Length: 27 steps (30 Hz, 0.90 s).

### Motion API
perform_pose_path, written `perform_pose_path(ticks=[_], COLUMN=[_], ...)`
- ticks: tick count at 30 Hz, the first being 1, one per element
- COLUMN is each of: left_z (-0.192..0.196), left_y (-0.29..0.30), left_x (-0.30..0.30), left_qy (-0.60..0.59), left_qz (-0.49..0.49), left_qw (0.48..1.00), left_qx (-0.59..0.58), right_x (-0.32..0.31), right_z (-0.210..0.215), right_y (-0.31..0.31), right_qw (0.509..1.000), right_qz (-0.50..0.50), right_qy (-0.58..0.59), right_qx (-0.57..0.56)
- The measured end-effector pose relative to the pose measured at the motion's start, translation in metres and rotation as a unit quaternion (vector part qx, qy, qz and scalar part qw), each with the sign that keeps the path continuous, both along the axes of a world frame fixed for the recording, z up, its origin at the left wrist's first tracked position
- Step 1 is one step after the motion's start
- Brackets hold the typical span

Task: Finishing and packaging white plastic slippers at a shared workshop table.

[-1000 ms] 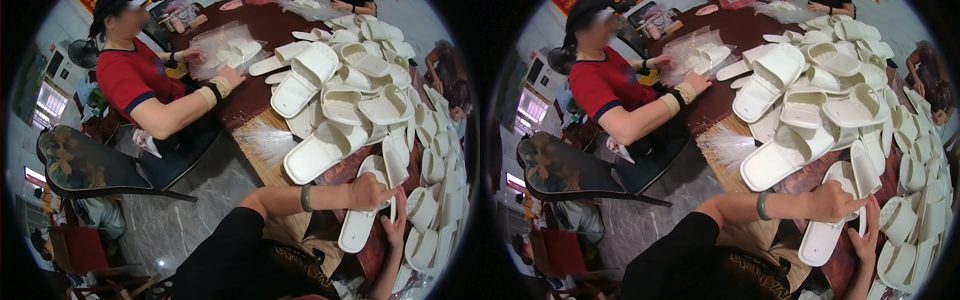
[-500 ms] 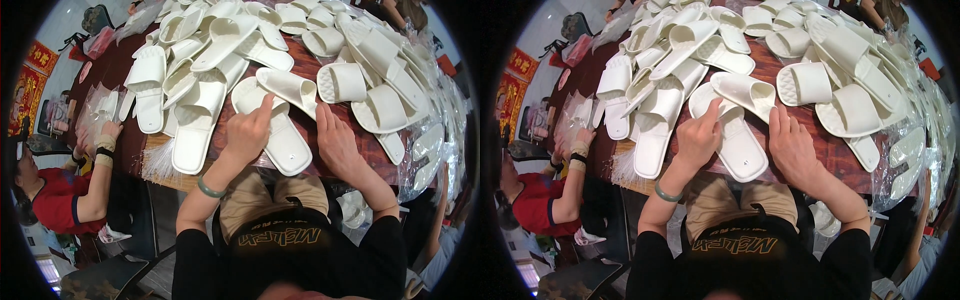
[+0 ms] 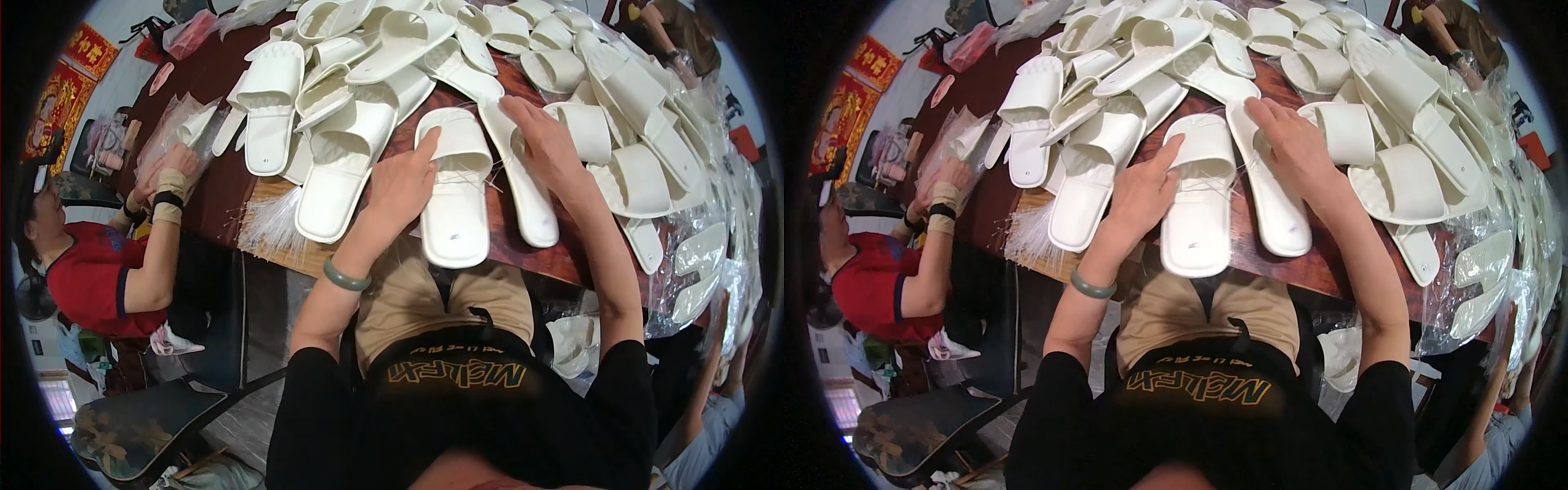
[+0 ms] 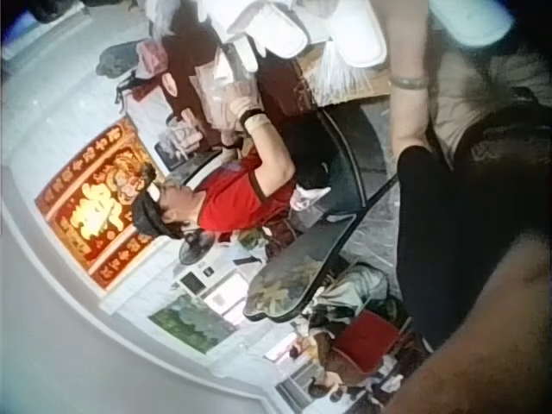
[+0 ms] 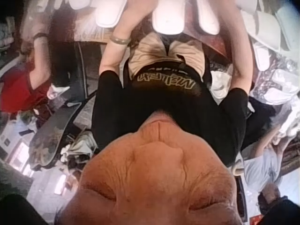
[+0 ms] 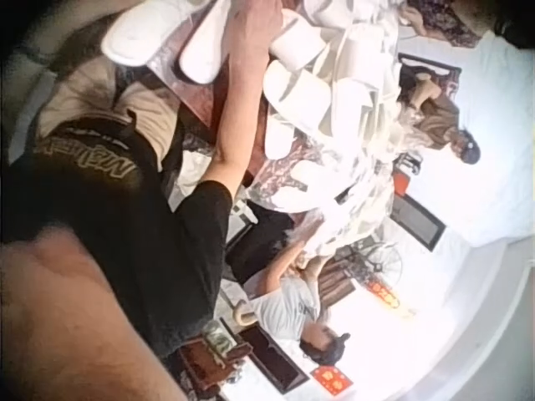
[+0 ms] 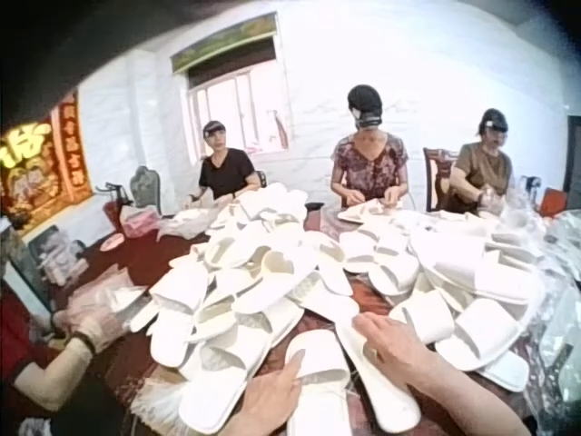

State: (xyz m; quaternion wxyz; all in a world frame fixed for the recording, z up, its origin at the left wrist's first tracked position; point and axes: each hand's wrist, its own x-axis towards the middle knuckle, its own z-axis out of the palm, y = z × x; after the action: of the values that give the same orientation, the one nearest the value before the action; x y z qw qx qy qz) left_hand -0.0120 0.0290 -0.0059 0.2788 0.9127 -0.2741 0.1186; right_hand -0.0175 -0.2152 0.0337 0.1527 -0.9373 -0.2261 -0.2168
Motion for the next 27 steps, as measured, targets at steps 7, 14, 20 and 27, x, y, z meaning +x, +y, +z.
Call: perform_pose_path(ticks=[7, 14, 20, 27], left_z=[-0.004, 0.037, 0.031, 0.038], left_y=[0.019, 0.029, 0.002, 0.006], left_x=[-0.011, -0.057, -0.078, -0.08], left_qy=[0.035, 0.251, 0.282, 0.28], left_qz=[0.116, 0.057, -0.09, -0.063], left_qw=[0.993, 0.916, 0.917, 0.922], left_qx=[0.01, -0.307, -0.268, -0.259], right_x=[-0.004, -0.051, -0.088, -0.087], right_z=[-0.023, 0.028, 0.017, 0.014], right_y=[0.043, 0.038, 0.092, 0.104], right_qw=[0.946, 0.99, 0.911, 0.789], right_qz=[-0.098, 0.098, 0.151, 0.128], right_qy=[-0.091, 0.023, 0.222, 0.331], right_qx=[-0.295, 0.095, 0.314, 0.502])
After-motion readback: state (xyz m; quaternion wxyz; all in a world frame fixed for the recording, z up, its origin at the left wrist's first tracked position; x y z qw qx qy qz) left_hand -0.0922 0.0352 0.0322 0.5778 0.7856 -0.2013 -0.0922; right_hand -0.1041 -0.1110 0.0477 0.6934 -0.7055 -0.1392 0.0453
